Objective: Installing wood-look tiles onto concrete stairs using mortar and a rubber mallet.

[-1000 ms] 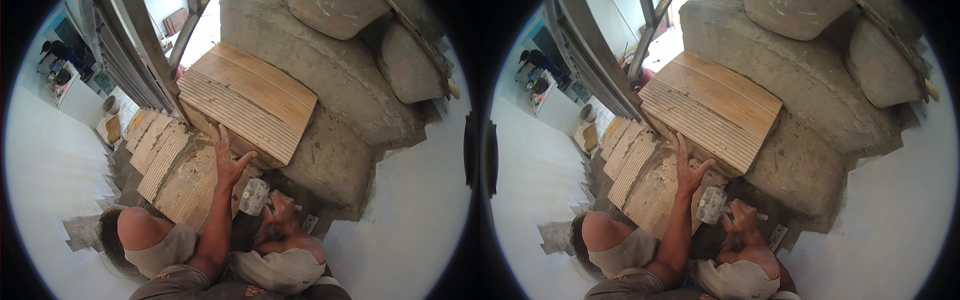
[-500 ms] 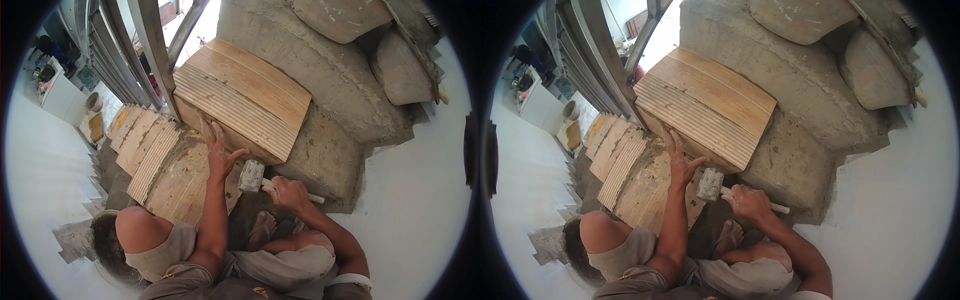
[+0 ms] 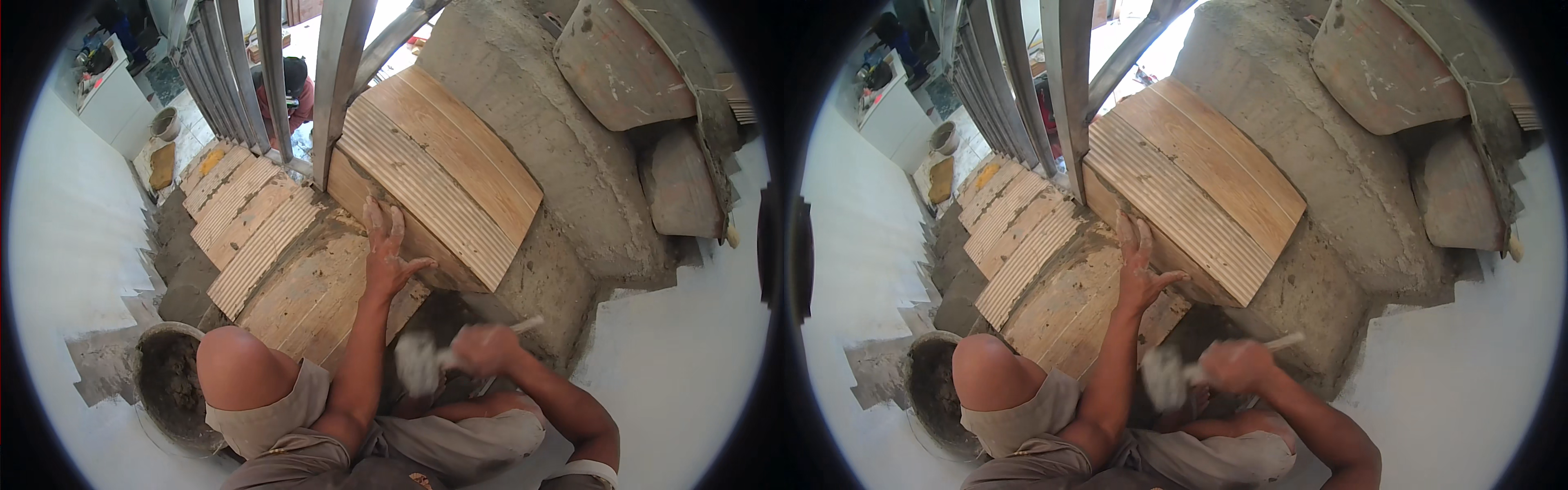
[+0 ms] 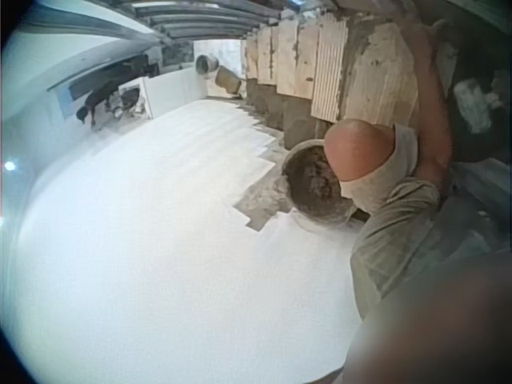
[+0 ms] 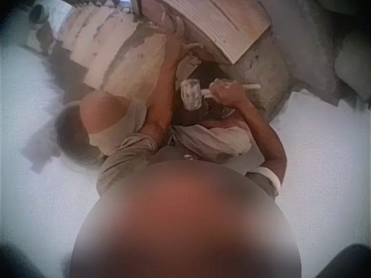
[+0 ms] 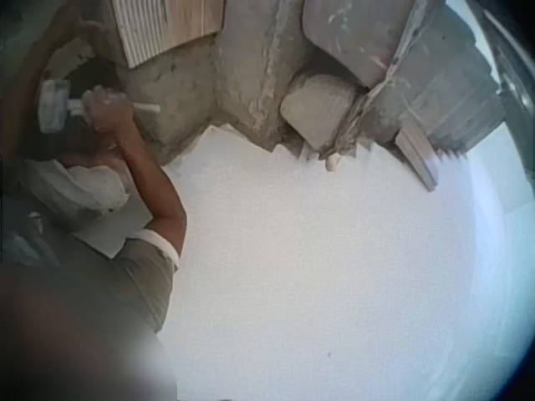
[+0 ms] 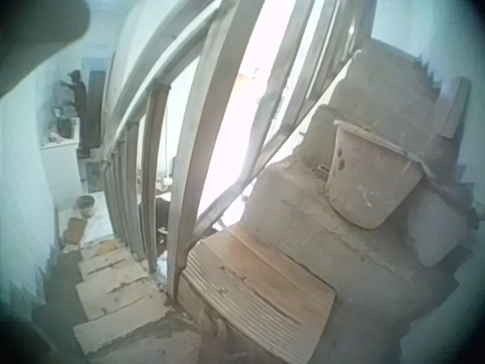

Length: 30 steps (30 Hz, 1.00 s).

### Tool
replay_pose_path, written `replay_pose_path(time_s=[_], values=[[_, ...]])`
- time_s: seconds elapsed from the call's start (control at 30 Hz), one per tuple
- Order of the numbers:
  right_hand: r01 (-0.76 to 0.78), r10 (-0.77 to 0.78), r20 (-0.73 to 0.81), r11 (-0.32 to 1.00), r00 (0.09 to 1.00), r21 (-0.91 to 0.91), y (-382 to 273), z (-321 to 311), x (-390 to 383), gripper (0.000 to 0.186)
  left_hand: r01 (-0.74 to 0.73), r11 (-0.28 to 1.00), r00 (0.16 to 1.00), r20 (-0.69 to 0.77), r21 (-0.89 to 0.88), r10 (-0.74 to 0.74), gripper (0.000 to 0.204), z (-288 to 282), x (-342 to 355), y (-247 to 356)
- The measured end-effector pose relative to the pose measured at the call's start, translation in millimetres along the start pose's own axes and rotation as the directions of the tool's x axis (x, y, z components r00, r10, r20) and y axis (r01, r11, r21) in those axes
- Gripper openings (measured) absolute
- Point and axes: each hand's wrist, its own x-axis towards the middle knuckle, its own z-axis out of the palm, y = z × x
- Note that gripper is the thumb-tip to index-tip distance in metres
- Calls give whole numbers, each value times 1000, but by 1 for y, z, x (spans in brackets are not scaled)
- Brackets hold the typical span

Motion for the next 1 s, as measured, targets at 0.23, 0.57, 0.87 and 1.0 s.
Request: replay_pose_path(time_s=[0.23, 0.57, 0.87, 1.0], values=[[-246, 265, -107, 955, 958, 167, -21, -17, 21, 44, 32, 999, 999, 33, 8, -33, 135, -7, 0, -3], [23, -53, -130, 975, 990, -221, -39, -85, 48, 37, 244, 946, 969, 18, -212, -246, 145, 3, -9, -5], [-81, 90, 7, 924, 996, -375, -26, -87, 71, 43, 269, 923, 962, 31, -273, -271, 150, 14, -11, -10], [-93, 111, 37, 942, 993, -324, -21, -91, 66, 44, 300, 910, 954, 69, -286, -292, 151, 12, -8, -14]])
